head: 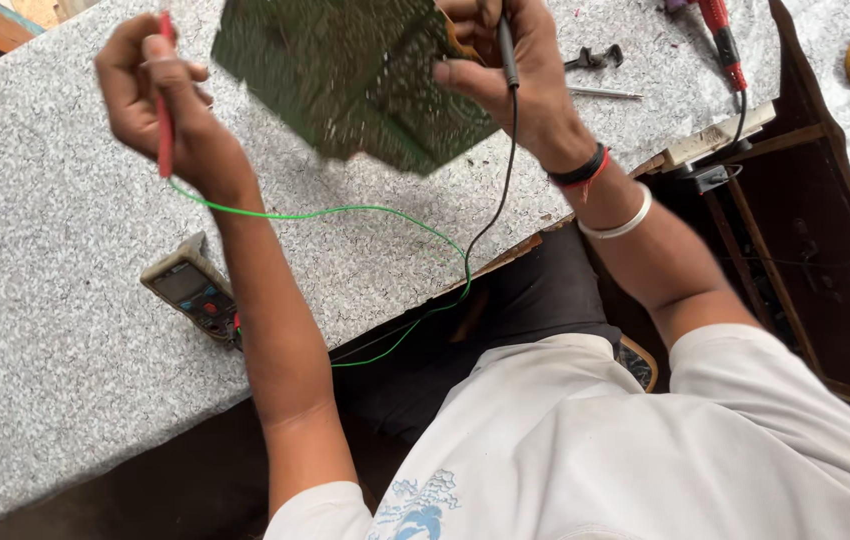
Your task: The person tests a green circuit board on a workbench using a multimeter, touching the red and black probes to various points on the board and moving between test locations. Near the end the person lifts and flips the board to probe its other side.
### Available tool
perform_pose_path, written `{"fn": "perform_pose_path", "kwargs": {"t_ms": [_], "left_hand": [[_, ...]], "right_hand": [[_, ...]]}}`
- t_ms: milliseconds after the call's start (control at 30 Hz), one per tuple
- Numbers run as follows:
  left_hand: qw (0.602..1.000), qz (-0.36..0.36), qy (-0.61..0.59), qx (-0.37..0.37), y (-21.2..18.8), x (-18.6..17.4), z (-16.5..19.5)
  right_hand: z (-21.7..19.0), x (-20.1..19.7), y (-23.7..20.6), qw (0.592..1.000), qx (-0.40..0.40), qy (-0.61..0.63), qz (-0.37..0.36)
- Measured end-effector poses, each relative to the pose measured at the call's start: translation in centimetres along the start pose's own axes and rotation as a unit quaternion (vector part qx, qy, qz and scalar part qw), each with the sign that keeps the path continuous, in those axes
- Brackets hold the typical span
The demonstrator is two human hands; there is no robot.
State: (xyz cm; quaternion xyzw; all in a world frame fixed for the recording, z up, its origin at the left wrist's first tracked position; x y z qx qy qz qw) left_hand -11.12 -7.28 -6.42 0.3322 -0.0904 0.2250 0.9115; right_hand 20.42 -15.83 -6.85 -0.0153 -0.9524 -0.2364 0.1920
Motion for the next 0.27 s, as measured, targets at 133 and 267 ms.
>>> {"fn": "perform_pose_path", "kwargs": {"t_ms": [133, 267], "left_hand": [[0.999, 0.043, -0.006, 0.026, 1.7, -1.5, -0.1], [0.997, 0.05, -0.033, 0.052, 2.2, -3.2, -1.1]], "right_hand": [[-4.2, 0.5, 1.4, 0.884, -0.241, -0.385, -0.109], [-3.2, 2.1, -0.1, 0.772, -0.328, -0.47, -0.276]]}}
Point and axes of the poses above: each hand's wrist, its own y-axis towards the middle knuckle, its own x-axis out of the palm, z = x × y, the point moved 7 cm from there along y, towards the middle knuckle, and after that the axes turned 14 degrees about z, right-handed, at the moved point
